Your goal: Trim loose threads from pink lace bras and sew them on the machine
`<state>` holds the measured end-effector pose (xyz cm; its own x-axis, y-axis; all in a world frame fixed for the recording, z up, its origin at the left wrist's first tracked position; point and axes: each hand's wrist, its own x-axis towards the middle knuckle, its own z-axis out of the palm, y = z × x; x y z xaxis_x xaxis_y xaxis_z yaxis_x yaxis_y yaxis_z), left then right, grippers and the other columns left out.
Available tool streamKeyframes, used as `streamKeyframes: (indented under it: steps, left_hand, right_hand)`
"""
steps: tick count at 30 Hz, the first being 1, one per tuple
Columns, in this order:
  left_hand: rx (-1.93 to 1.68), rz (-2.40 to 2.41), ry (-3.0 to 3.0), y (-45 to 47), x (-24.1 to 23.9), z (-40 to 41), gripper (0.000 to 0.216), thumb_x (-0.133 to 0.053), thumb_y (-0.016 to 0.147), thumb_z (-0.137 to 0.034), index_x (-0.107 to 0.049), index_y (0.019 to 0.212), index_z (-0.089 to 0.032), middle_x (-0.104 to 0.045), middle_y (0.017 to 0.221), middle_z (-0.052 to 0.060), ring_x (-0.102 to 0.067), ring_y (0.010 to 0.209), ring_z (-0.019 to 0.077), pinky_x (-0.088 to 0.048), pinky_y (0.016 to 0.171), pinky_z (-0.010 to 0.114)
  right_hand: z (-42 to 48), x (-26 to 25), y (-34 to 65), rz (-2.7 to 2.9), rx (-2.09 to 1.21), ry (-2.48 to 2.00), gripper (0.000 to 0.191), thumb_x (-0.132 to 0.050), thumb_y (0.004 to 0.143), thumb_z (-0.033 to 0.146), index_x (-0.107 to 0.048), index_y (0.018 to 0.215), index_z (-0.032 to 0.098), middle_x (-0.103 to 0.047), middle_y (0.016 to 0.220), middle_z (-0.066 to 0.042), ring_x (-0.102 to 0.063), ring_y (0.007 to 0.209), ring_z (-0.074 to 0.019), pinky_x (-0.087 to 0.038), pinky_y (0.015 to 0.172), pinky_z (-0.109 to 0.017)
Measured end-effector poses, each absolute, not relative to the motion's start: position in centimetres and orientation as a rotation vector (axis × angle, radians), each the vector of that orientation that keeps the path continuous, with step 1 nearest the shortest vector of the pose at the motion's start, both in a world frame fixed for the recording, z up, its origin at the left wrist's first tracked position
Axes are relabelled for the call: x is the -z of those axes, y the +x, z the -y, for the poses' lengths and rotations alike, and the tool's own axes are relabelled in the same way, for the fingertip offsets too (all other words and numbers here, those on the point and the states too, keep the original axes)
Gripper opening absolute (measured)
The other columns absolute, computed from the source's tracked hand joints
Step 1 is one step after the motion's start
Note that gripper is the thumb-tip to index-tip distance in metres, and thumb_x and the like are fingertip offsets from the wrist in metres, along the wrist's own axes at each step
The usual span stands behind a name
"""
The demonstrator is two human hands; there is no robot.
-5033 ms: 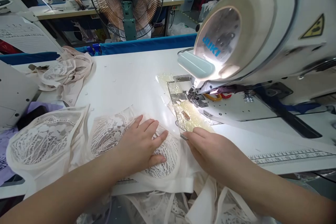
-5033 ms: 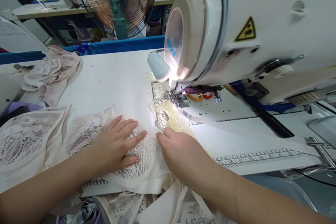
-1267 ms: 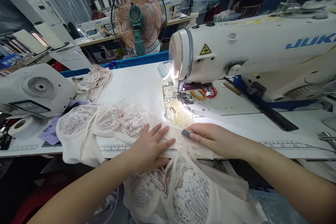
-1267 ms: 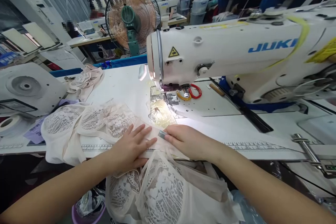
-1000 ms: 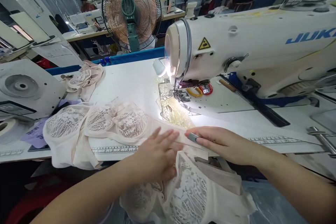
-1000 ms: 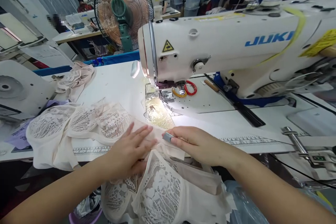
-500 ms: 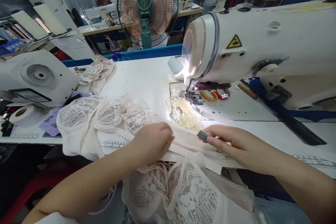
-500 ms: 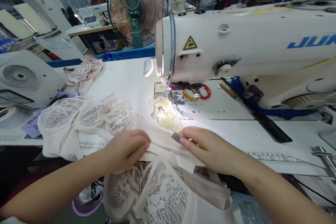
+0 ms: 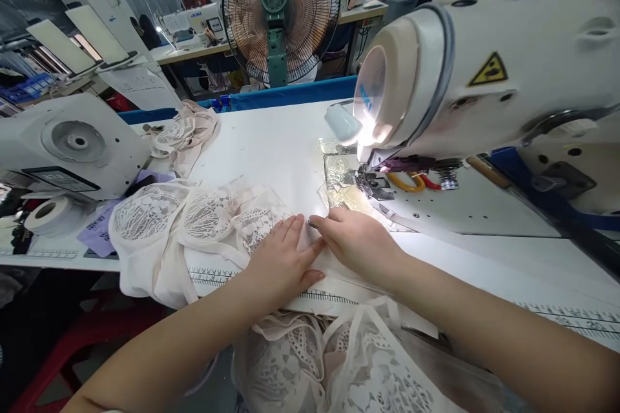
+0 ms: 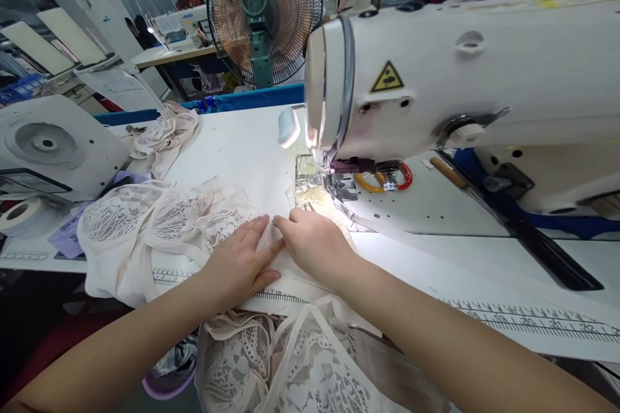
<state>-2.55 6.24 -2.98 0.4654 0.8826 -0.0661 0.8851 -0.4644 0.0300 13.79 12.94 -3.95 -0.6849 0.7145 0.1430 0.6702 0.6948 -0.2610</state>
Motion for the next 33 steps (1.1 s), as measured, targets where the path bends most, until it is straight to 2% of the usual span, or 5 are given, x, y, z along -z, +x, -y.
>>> streamKeyframes:
  steps: [3,15,20,25,33]
  left_hand:
    - [0.028,-1.581,2.663,-2.6,3.3,-6.3,0.055,-0.043,0.088,-0.047,-0.037,0.135,-0.021,-0.034,0.141,0.022,-0.031,0.13,0.0375,-0.033,0.101,0.052]
    - [0.0,-1.546,2.748,-2.7,3.6,-6.6,0.054,-0.045,0.087,-0.047,-0.04,0.132,-0.018,-0.037,0.138,0.025,-0.033,0.129,0.0375,-0.034,0.1,0.052]
    - [0.026,-1.534,2.752,-2.6,3.5,-6.6,0.054,-0.045,0.087,-0.046,-0.04,0.133,-0.017,-0.038,0.137,0.025,-0.034,0.128,0.0381,-0.034,0.1,0.053]
    - [0.037,-1.532,2.76,-2.5,3.3,-6.6,0.054,-0.046,0.087,-0.046,-0.041,0.131,-0.016,-0.039,0.137,0.024,-0.034,0.128,0.038,-0.033,0.101,0.052]
    - [0.042,-1.545,2.725,-2.5,3.1,-6.6,0.052,-0.042,0.088,-0.047,-0.039,0.132,-0.019,-0.038,0.138,0.023,-0.033,0.129,0.0379,-0.031,0.101,0.054]
  right_hand:
    - [-12.9,3.6,13.4,2.711,-0.283,-1.121,0.026,-0.046,0.079,0.012,-0.063,0.098,0.017,-0.047,0.067,-0.002,-0.039,0.058,-0.0156,-0.018,0.05,-0.027]
    - [-13.2,3.1,12.9,2.722,-0.339,-1.225,0.023,-0.038,0.085,0.018,-0.061,0.089,0.016,-0.041,0.062,0.0,-0.032,0.053,-0.0133,-0.017,0.048,-0.026]
    - [-13.1,3.3,13.2,2.751,-0.307,-1.192,0.021,-0.041,0.084,0.017,-0.061,0.091,0.018,-0.04,0.064,0.0,-0.033,0.056,-0.0134,-0.016,0.048,-0.026]
    - [-13.4,3.2,13.3,2.797,-0.258,-1.177,0.018,-0.043,0.082,0.017,-0.06,0.084,0.017,-0.038,0.062,0.0,-0.03,0.054,-0.013,-0.015,0.047,-0.026]
    - [-12.6,2.5,14.6,2.84,-0.163,-1.092,0.017,-0.047,0.074,0.007,-0.062,0.077,0.015,-0.034,0.059,0.001,-0.024,0.052,-0.0124,-0.013,0.046,-0.025]
